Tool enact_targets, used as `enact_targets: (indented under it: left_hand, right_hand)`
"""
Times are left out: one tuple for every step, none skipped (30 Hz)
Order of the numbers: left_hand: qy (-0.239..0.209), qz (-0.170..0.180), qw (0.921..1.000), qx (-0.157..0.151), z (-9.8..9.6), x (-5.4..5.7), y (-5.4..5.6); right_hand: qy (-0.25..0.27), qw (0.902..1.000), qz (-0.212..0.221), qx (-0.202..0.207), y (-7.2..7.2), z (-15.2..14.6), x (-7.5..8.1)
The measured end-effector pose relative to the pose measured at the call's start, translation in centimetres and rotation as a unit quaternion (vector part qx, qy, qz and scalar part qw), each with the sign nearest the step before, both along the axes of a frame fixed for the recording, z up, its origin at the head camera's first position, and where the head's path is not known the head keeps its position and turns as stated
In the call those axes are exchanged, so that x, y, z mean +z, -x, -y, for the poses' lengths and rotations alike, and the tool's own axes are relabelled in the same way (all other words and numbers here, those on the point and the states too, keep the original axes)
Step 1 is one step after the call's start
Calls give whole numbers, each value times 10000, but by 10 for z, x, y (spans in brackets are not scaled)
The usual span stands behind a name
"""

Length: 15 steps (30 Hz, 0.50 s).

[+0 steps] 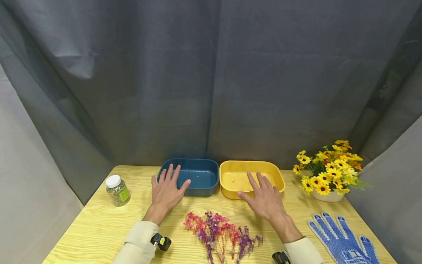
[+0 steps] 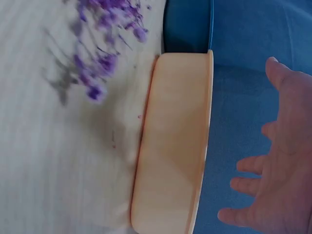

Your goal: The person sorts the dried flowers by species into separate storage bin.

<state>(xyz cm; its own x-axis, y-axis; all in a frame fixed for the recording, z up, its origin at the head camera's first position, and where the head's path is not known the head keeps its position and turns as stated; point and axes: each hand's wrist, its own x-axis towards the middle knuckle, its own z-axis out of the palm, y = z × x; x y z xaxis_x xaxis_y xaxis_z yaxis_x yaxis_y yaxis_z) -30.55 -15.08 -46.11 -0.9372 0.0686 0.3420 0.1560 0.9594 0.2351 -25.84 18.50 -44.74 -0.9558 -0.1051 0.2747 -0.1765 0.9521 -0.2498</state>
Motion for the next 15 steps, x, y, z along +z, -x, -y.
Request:
enact_targets:
  left_hand:
    - [-19, -13, 10000, 10, 2, -2, 0]
    - [-38, -41, 10000, 23, 3, -4, 0]
    - [-67, -57, 10000, 36, 4, -6, 0]
    - [-102, -76, 9999, 39, 5, -8, 0]
    - [-137, -105, 9998, 42, 6, -10, -1]
    - [-173, -128, 9998, 36, 7, -11, -1]
    - [-206, -145, 9997, 31, 9, -13, -1]
    - [-232, -168, 9996, 26, 10, -15, -1]
    - [-247, -184, 9995, 29, 11, -16, -2]
    - [-251, -197, 9995, 34, 12, -18, -2]
    - [-256, -205, 9995, 40, 14, -19, -2]
    - [-255, -195, 9995, 55, 15, -20, -2]
    - [-250, -179, 9995, 74, 17, -21, -3]
    - [-248, -164, 9995, 95, 18, -23, -3]
    - [-255, -149, 9995, 119, 20, -24, -3]
  right_hand:
    - [16, 10000, -14, 19, -2, 0, -1]
    - [39, 10000, -16, 26, -5, 1, -2]
    - [52, 10000, -13, 27, -7, 1, -4]
    - [63, 10000, -12, 22, -9, 2, -5]
    - [85, 10000, 0, 21, -10, 2, -6]
    - [104, 9999, 6, 24, -12, 2, -7]
    - [108, 9999, -9, 43, -14, 3, -8]
    - [135, 9999, 4, 54, -15, 3, -9]
    - [167, 9998, 5, 73, -17, 3, -10]
    - [213, 9997, -2, 92, -18, 4, -11]
    - [268, 9996, -2, 115, -20, 4, -12]
    - [315, 9994, 0, 133, -21, 5, -13]
    - [357, 9992, 15, 151, -23, 5, -14]
    - [417, 9990, 71, 158, -25, 5, -14]
    - [452, 9988, 114, 166, -27, 6, -15]
